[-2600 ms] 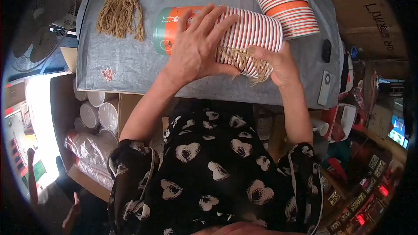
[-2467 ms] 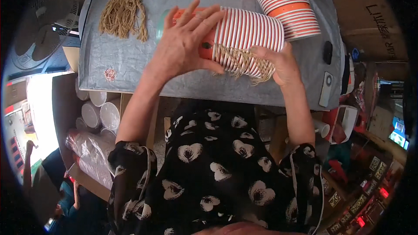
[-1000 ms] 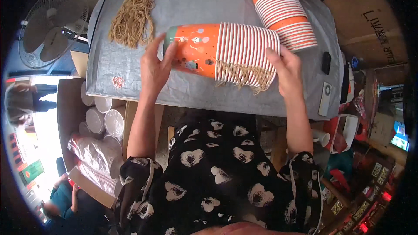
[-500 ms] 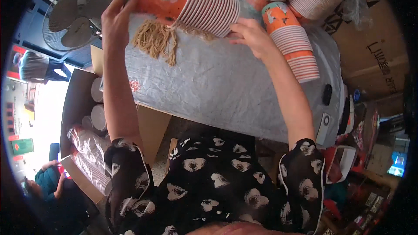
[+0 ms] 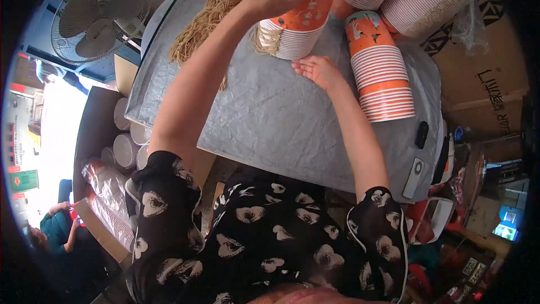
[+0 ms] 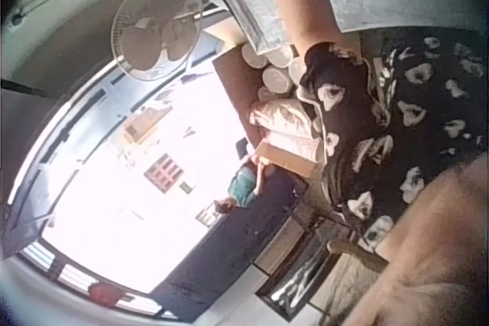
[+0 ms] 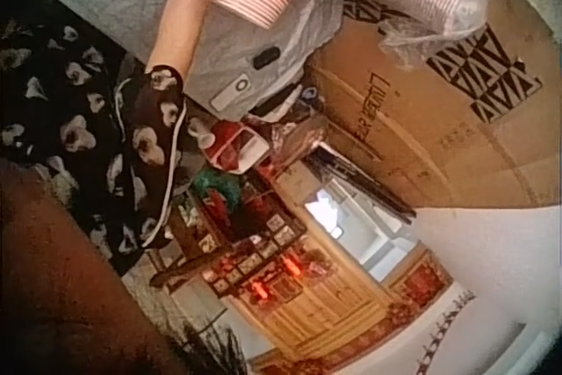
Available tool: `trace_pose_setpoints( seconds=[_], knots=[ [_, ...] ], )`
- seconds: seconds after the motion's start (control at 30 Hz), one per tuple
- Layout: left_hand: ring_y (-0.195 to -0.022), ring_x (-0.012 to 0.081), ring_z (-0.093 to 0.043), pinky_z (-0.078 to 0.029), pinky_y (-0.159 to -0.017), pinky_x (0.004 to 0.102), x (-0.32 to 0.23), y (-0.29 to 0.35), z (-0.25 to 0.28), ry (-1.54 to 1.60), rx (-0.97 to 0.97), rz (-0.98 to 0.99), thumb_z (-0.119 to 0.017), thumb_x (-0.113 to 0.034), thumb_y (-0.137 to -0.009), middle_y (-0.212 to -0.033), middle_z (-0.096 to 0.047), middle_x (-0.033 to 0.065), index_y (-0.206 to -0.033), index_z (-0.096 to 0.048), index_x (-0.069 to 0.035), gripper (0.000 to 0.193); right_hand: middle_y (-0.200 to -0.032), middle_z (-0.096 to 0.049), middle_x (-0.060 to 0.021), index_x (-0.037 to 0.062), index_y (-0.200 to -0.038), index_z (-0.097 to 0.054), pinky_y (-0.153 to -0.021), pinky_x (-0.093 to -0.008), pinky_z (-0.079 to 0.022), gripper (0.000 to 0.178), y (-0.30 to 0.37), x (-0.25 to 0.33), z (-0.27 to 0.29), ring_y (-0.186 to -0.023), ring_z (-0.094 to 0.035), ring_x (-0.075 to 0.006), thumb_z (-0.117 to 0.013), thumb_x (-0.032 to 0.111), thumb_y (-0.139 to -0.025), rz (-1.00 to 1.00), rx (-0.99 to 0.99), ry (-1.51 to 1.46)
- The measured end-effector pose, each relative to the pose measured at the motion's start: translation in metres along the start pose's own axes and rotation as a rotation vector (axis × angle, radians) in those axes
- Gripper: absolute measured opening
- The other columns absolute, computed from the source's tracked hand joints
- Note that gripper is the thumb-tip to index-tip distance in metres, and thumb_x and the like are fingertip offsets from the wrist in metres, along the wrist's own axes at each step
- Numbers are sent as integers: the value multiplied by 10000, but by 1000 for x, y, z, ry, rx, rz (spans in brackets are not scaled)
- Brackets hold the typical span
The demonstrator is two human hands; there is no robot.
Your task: Assembling paper buckets by threading string handles through pre-punched holes in the rim.
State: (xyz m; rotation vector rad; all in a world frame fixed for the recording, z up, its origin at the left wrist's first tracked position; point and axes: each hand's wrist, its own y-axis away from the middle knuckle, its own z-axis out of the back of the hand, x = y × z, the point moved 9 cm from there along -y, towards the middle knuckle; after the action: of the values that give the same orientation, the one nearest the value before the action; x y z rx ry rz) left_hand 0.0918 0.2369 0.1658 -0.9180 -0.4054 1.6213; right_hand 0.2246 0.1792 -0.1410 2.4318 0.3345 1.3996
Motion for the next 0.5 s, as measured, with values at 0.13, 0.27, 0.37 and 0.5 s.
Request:
trace_pose_setpoints(
  seconds=[0.13,0.27,0.37,0.5],
  knots=[
    [-1329,383,-495,-359,-1132,506,4,-11,-8,-63,-56,-25,-720,-67,-786,-1207,-718,93,-1171,-733,-93,387,-1160,-649,-278,-148,-1115,-561,-965,-431,-558,280,3,-5,12,-1117,-659,-355,-508,69,-945,58,7,-131],
    [-1313,392,-511,-367,-1129,507,8,-14,-19,11,-36,-22,-727,-65,-786,-1211,-715,102,-1161,-738,-92,377,-1284,-600,-278,-111,-1200,-517,-1019,-440,-526,290,13,-12,21,-1207,-613,-351,-515,65,-969,78,-32,-186],
    [-1296,389,-528,-374,-1121,509,7,-21,-24,67,-5,-64,-730,-61,-786,-1221,-711,107,-1150,-740,-90,365,-1289,-603,-263,-103,-1224,-513,-1025,-440,-522,298,19,-16,28,-1229,-602,-352,-515,64,-977,95,-77,-267],
    [-1290,369,-526,-380,-1091,516,-5,-17,-33,-13,-60,-22,-729,-81,-796,-1240,-703,82,-1146,-739,-103,351,-1269,-631,-257,-98,-1243,-524,-971,-423,-552,314,46,-11,30,-1125,-664,-338,-522,74,-980,129,-154,-148]
  ],
)
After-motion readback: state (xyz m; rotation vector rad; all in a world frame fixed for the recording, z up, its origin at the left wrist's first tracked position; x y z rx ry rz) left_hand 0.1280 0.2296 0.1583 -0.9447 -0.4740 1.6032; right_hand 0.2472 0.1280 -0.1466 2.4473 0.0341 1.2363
